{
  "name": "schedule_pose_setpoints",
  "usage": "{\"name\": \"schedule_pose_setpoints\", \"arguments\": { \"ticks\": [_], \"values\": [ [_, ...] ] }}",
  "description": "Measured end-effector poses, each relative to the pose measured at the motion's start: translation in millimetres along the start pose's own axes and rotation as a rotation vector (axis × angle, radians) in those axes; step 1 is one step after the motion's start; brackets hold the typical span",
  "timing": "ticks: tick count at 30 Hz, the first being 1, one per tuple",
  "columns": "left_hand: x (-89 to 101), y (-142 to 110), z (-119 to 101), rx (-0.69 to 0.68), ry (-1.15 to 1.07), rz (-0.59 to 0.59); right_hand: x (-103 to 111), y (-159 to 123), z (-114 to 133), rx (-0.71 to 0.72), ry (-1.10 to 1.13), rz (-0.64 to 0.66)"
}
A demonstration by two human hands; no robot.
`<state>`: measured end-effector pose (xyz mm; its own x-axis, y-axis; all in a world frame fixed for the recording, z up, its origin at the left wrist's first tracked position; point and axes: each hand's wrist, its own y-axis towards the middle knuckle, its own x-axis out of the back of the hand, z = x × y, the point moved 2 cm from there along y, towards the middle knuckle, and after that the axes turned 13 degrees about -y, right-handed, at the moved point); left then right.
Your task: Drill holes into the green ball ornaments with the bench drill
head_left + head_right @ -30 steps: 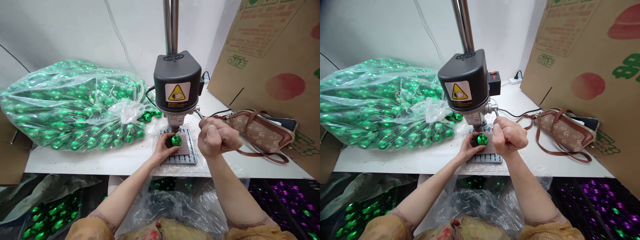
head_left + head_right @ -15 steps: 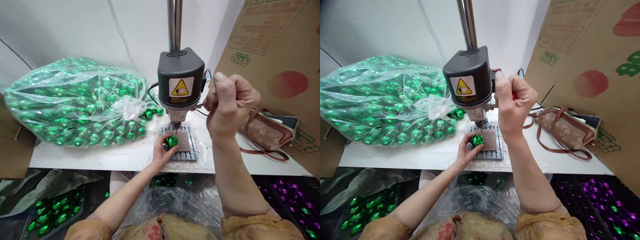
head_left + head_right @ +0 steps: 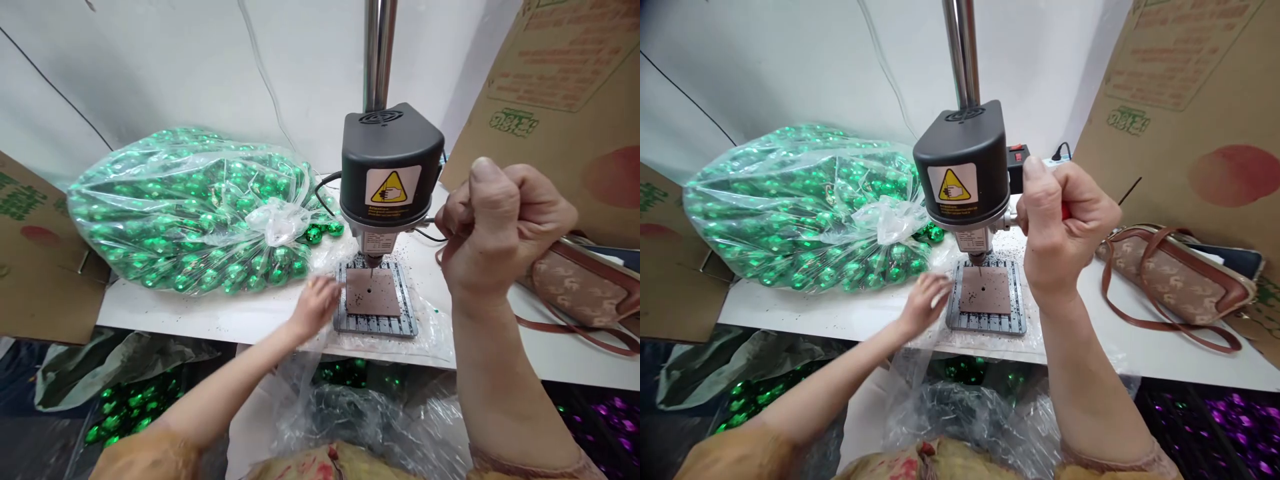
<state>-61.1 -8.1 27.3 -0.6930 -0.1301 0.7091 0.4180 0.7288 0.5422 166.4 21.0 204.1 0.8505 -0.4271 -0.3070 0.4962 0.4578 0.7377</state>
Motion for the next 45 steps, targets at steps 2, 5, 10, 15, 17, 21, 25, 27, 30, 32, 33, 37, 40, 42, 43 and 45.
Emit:
{"name": "schedule_pose_setpoints", "arguments": {
  "ticks": [2,5,10,15,17,21,25,27,30,32,33,37,40,42,43,45],
  "values": [
    [5.5,50.4,39.0,0.207,0.104,-0.021,0.3,-0.2,-0.3,0.001,-0.006,-0.002],
    [7.8,105.0,85.8,0.457,0.133,-0.027,0.3,0.0,-0.5,0.0,-0.006,0.003],
    [5.7,127.4,108.3,0.492,0.068,-0.042,0.2,-0.1,-0.8,0.009,-0.013,-0.005],
    [3.9,102.2,82.1,0.617,-0.624,-0.264,0.5,-1.2,-1.4,0.009,-0.013,-0.015],
    [-0.6,86.2,65.2,0.689,-0.988,-0.307,0.3,-1.7,-1.3,0.011,-0.019,-0.025],
    [-12.9,57.4,36.7,0.749,-1.159,-0.281,0.0,-2.1,-1.4,0.01,-0.014,-0.023],
    [-27.3,44.0,23.6,0.705,-1.079,-0.229,0.9,-1.8,-4.0,0.015,-0.029,0.005],
    [-33.0,42.4,20.5,0.686,-1.047,-0.191,1.7,-1.7,-5.8,0.022,-0.051,0.015],
    [-37.7,43.1,16.7,0.655,-1.026,-0.137,2.8,-2.1,-7.5,0.037,-0.084,0.029],
    [-39.1,44.1,13.8,0.626,-1.016,-0.1,3.1,-2.6,-7.8,0.052,-0.119,0.042],
    [-39.5,44.4,12.3,0.614,-0.997,-0.086,3.2,-2.9,-7.7,0.058,-0.139,0.047],
    [-41.1,43.4,5.7,0.577,-0.832,-0.092,3.3,-3.8,-7.5,0.052,-0.127,0.05],
    [-44.5,40.3,-0.9,0.522,-0.681,-0.121,3.4,-3.7,-7.2,0.046,-0.079,0.044],
    [-48.3,38.0,-5.5,0.485,-0.633,-0.123,3.7,-3.8,-7.3,0.036,-0.077,0.036],
    [-50.4,37.0,-7.4,0.474,-0.627,-0.119,3.9,-4.0,-7.4,0.031,-0.078,0.036],
    [-53.7,35.7,-9.8,0.469,-0.626,-0.114,4.4,-5.4,-7.7,0.031,-0.073,0.034]
  ]
}}
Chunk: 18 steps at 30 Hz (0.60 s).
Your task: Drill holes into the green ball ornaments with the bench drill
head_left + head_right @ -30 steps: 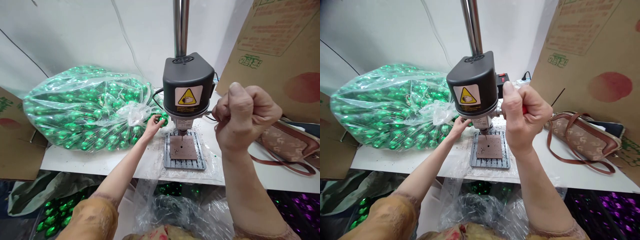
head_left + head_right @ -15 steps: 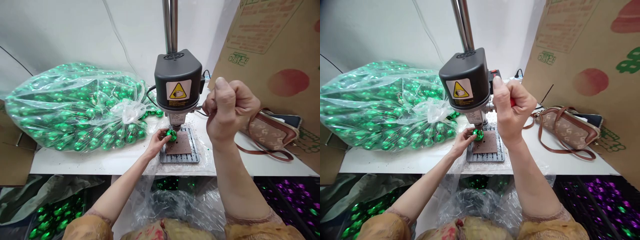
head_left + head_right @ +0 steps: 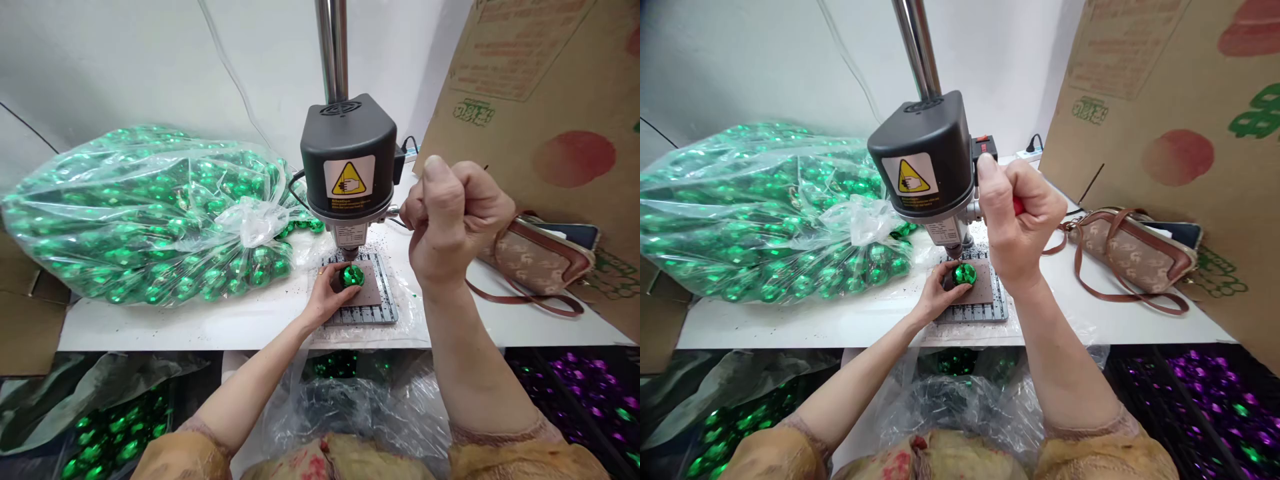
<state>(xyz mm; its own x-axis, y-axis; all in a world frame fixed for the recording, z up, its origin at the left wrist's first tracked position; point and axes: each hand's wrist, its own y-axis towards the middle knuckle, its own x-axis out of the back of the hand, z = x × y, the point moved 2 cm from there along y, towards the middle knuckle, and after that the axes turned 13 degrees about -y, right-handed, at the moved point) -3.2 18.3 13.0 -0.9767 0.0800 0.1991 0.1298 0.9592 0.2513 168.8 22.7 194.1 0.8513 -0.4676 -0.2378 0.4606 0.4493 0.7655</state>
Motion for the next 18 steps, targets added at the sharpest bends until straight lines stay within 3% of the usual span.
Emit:
{"name": "schedule_pose_setpoints", "arguments": {
  "ticks": [9,18],
  "values": [
    [-1.5,-0.9,4.6,0.003,-0.02,-0.002,3.6,-18.3,-6.3,0.146,0.143,-0.042],
    [-2.0,-1.5,4.9,-0.011,-0.02,-0.013,8.6,-27.9,-17.7,0.22,0.117,-0.083]
  ]
}}
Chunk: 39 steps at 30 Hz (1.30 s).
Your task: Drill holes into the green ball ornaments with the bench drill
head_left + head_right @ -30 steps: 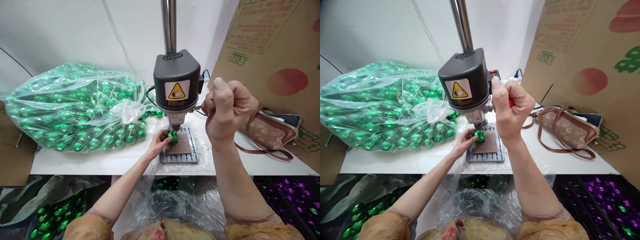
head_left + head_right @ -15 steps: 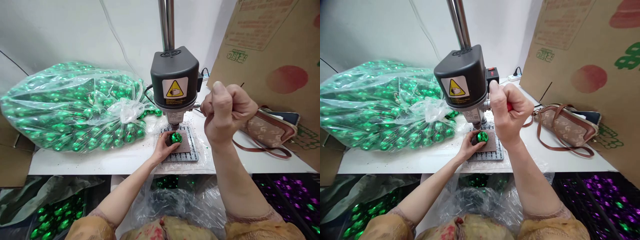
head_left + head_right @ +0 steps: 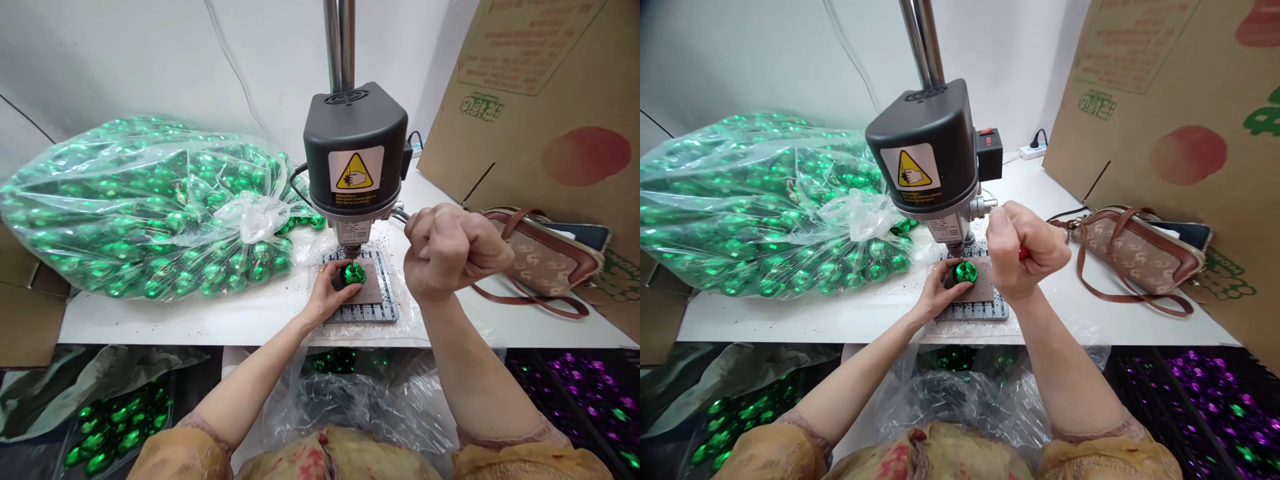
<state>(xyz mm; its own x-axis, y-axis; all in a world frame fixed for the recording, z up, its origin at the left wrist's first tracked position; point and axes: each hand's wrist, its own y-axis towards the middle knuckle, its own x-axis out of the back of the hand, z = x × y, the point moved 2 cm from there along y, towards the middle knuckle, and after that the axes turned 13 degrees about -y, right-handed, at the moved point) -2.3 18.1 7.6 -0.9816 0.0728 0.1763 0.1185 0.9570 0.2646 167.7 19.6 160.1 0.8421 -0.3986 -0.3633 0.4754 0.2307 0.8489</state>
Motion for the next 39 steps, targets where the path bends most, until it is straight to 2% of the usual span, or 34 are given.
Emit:
{"name": "schedule_pose_setpoints", "arguments": {
  "ticks": [4,10,18,20,23,26,28,30,32,35,37,39],
  "values": [
    [-0.2,-0.3,0.1,-0.006,0.008,0.0,4.6,-6.1,-2.3,0.073,-0.014,-0.005],
    [-0.5,-0.2,1.4,-0.011,0.011,0.016,8.1,-10.0,-3.7,0.05,-0.102,0.01],
    [0.2,-2.1,3.0,-0.051,0.02,0.001,13.4,-22.6,-8.1,0.149,0.019,0.039],
    [-0.3,-1.9,3.7,-0.058,0.019,0.001,12.3,-21.1,-4.6,0.109,-0.035,0.025],
    [-2.8,-0.4,3.3,-0.055,0.009,-0.002,3.5,-4.0,5.6,-0.011,-0.117,-0.012],
    [-4.2,-4.5,-3.5,-0.042,0.016,-0.06,-9.3,21.9,11.8,-0.227,-0.123,0.017],
    [-2.0,-16.8,-13.0,-0.076,0.082,-0.137,-15.4,35.0,12.7,-0.266,-0.106,0.058],
    [1.3,-39.4,-24.3,-0.178,0.188,-0.149,-17.7,41.1,11.1,-0.271,-0.105,0.066],
    [2.5,-71.0,-32.9,-0.36,0.301,-0.015,-17.8,41.5,9.0,-0.262,-0.111,0.05],
    [1.0,-122.7,-32.4,-0.609,0.552,0.313,-17.6,38.4,8.9,-0.251,-0.096,0.014],
    [2.0,-146.7,-24.6,-0.655,0.71,0.459,-17.9,37.2,10.7,-0.252,-0.094,-0.007],
    [6.1,-153.2,-17.8,-0.667,0.734,0.538,-18.3,36.9,12.9,-0.251,-0.099,-0.015]
  ]
}}
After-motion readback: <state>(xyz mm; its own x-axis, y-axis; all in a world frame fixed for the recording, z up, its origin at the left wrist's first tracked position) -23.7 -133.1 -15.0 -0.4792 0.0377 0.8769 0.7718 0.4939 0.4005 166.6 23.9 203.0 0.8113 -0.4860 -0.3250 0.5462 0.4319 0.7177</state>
